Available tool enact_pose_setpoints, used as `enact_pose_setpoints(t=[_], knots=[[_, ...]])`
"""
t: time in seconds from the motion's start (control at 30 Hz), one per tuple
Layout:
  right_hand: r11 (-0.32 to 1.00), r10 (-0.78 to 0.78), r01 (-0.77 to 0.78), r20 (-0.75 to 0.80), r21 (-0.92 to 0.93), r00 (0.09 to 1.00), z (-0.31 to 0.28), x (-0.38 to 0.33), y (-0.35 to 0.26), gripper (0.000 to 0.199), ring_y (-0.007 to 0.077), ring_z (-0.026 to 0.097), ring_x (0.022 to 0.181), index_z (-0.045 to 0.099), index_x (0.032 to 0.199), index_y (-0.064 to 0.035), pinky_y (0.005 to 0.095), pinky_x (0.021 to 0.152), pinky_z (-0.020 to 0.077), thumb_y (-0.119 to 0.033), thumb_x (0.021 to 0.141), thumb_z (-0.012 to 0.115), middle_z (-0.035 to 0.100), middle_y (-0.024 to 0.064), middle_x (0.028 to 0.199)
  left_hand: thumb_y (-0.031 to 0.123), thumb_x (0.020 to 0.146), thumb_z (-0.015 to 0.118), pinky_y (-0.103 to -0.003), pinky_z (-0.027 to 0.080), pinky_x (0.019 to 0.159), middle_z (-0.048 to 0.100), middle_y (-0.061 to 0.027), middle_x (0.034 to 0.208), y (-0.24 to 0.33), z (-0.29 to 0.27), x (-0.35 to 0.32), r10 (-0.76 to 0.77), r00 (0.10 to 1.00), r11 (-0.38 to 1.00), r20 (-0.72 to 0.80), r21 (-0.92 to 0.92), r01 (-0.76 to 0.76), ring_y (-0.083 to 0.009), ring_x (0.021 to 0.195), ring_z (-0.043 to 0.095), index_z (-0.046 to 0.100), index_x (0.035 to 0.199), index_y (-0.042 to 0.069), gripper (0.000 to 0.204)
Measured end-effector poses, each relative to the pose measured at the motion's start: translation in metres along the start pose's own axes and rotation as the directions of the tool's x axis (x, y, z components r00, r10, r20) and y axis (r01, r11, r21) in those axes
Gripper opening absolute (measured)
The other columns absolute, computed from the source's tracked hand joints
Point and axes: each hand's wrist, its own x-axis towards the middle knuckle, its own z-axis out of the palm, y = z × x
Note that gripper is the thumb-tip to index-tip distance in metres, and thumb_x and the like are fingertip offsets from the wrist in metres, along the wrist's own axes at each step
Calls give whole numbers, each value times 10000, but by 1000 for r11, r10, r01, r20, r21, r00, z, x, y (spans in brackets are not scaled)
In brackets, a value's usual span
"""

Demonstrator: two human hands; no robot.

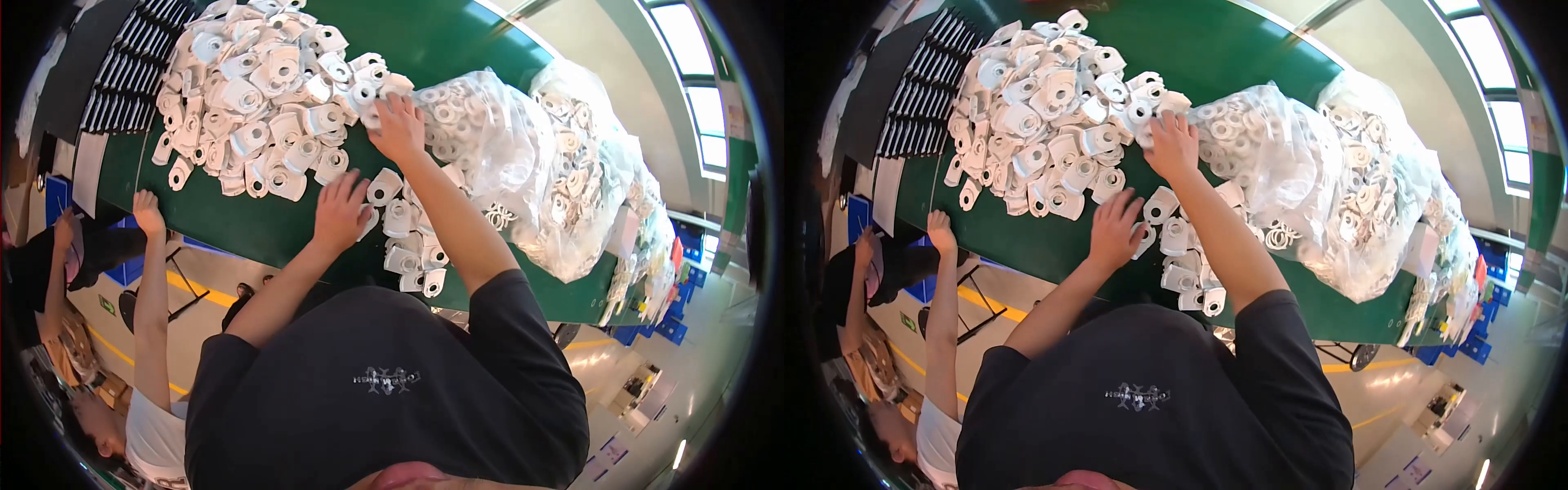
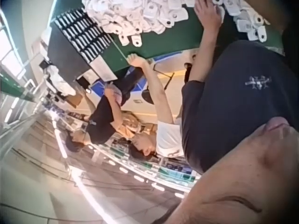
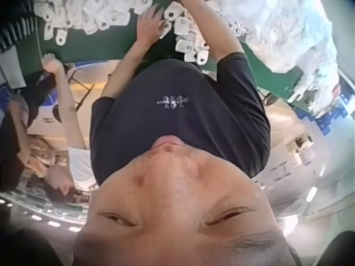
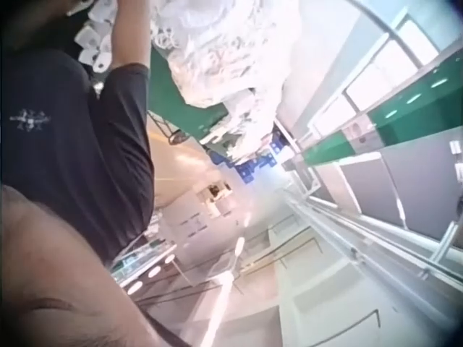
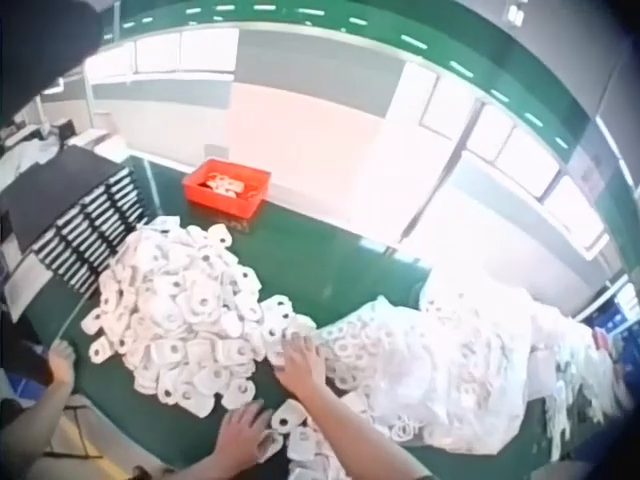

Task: Sorting and counting white plastic industrial components on a workbench.

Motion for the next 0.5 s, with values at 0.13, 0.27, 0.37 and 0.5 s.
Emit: enact_pose_setpoints(t=[0.13, 0.27, 0.37, 0.5], knots=[[996, -74, 73, 20, 52, 997, -4, -26, 6, 538, 318, 499, 1258, 644, 1246, -179, 475, 971, 443, -215, 735, 810, 529, 81, 1318, 161, 854, 688, -469, 412, 1062, 520, -138, 1434, -27, -4, 2, -91, 988, 977, -123, 179, 112, -326, 1342, 481, 603, 1326, 87, 485], [991, -84, 84, -5, 106, 996, -16, -67, 11, 554, 331, 502, 1260, 638, 1279, -176, 479, 1009, 428, -80, 748, 764, 529, 85, 1359, 78, 877, 653, -418, 489, 1004, 564, -121, 1393, -41, 0, 5, -80, 988, 986, -133, 135, 98, -304, 1300, 529, 650, 1254, 66, 377], [994, -95, 86, 147, 67, 985, -34, -109, 17, 544, 322, 498, 1272, 635, 1274, -152, 476, 1018, 424, -114, 745, 755, 520, 86, 1377, 89, 880, 672, -402, 516, 990, 622, -121, 1321, -43, -1, 7, -34, 986, 996, -165, 81, 48, -311, 1258, 572, 676, 1194, 46, 317], [999, 0, 20, 384, -48, 924, -60, -140, 21, 643, 349, 454, 1342, 590, 1361, -147, 503, 1072, 392, -220, 751, 781, 483, 124, 1455, 85, 886, 686, -392, 523, 1008, 683, -127, 1223, -32, -3, 4, 21, 986, 999, -166, -43, -28, -324, 1226, 614, 697, 1140, 30, 261]])
